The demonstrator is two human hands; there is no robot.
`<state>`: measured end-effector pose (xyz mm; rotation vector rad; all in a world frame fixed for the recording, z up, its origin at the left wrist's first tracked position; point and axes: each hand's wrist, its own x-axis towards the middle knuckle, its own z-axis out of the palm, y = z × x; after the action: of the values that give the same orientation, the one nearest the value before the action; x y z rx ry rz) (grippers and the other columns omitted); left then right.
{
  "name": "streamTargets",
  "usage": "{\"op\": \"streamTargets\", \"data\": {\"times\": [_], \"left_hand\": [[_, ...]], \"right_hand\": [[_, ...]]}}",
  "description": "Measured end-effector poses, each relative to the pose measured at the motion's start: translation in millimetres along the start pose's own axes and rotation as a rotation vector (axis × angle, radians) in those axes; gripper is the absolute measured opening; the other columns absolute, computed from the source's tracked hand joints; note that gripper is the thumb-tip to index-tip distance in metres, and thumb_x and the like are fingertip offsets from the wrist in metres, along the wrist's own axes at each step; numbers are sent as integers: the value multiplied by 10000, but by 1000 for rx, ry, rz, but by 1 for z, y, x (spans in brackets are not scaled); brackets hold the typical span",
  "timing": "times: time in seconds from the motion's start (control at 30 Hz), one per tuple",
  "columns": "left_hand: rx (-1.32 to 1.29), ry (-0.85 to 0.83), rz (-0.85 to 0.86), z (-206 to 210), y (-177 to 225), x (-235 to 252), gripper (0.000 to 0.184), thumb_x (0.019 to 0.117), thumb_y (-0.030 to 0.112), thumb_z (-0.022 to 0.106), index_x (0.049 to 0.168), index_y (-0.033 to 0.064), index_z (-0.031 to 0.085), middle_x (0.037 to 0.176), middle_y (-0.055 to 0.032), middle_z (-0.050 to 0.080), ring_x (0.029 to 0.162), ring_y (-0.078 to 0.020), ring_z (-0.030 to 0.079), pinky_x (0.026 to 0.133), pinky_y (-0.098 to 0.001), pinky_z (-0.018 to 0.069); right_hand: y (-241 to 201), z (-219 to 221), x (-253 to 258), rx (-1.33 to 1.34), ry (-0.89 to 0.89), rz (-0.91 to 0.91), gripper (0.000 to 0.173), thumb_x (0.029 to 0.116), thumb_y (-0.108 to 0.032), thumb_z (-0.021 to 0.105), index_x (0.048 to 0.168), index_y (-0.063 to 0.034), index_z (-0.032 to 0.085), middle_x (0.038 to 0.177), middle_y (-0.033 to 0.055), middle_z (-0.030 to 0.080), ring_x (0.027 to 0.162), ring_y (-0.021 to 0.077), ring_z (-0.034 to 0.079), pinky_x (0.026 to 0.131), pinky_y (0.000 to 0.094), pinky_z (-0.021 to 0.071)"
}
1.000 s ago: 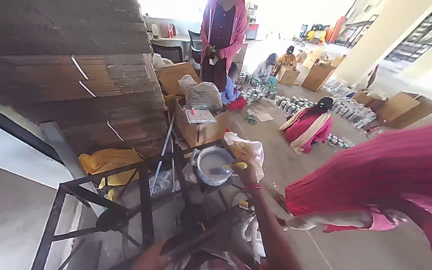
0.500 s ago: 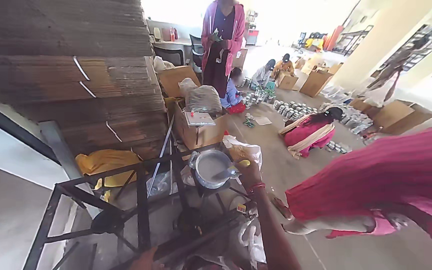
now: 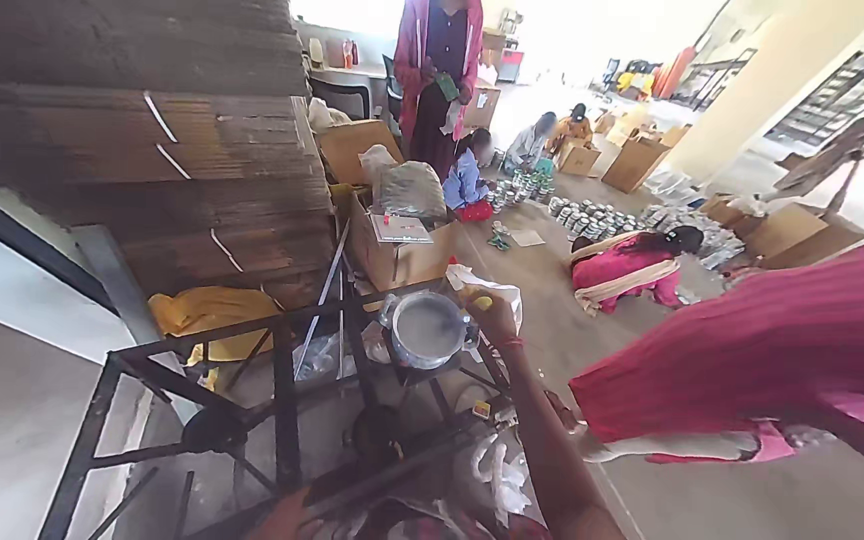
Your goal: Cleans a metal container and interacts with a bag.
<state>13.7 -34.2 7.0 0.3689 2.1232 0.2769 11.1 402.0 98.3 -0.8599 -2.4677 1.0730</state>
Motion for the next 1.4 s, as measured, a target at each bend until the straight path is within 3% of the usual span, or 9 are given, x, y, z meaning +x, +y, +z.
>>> {"op": "streamTargets", "data": {"times": [0.23,0.4,0.47,0.63,0.8,0.9,1.0,1.23,1.4], "left_hand": [[-21,4,62,1,-5,8,699,1015,331,655,1559,-6,376,1475,-290,515,1382,-478,478,1152,-636,346],[-13,24,-3,-2,1,10,657,1010,291,663,1545,9,407,1468,-288,522,1406,-484,446,1160,-666,303],[-32,39,36,1,0,10,662,997,279,677,1536,-8,419,1451,-299,533,1389,-489,464,1155,-670,311],[-38,14,70,-2,-2,9,684,1008,302,669,1546,-18,392,1457,-289,533,1370,-466,499,1143,-650,351],[-21,31,6,2,-4,16,657,1009,280,662,1549,13,401,1472,-271,526,1396,-472,465,1157,-658,318],[-20,17,46,3,-4,12,667,1012,307,661,1548,6,403,1463,-283,529,1374,-469,493,1143,-648,356],[-40,6,74,-3,-2,4,667,1016,299,657,1547,-11,397,1460,-294,526,1372,-473,492,1146,-642,351],[-14,13,1,0,-9,9,666,1023,302,646,1555,-1,383,1449,-284,539,1361,-471,503,1133,-650,364],[-54,14,45,-1,-14,12,672,1016,302,658,1552,-2,389,1432,-285,554,1350,-470,514,1136,-642,366]], "right_hand": [[-1,15,-13,198,-176,-59,232,928,-123,748,1115,9,715,1043,140,727,836,190,714,789,379,614],[5,-1,-3,46,-28,27,262,957,-213,729,1138,-25,715,1060,188,720,948,307,704,892,516,558],[10,21,-2,127,38,28,271,953,-197,735,1154,-18,707,1061,187,722,888,283,717,836,478,591],[9,13,-21,287,-186,-40,197,940,-98,728,1106,7,710,1051,120,725,808,163,715,733,340,625],[16,4,-9,92,6,37,274,964,-211,721,1160,-20,710,1060,177,722,913,273,709,866,480,576],[16,37,-11,296,82,53,239,953,-164,740,1121,3,706,1018,161,722,788,218,715,729,395,621],[9,31,-27,365,-90,20,200,945,-110,733,1093,21,701,1003,135,720,770,178,712,694,347,625],[17,30,-19,283,104,112,258,965,-204,736,1139,-18,697,1022,168,723,796,239,723,753,425,623],[11,27,-37,427,-51,115,232,955,-124,736,1127,20,679,1008,145,723,762,195,726,682,358,636]]}}
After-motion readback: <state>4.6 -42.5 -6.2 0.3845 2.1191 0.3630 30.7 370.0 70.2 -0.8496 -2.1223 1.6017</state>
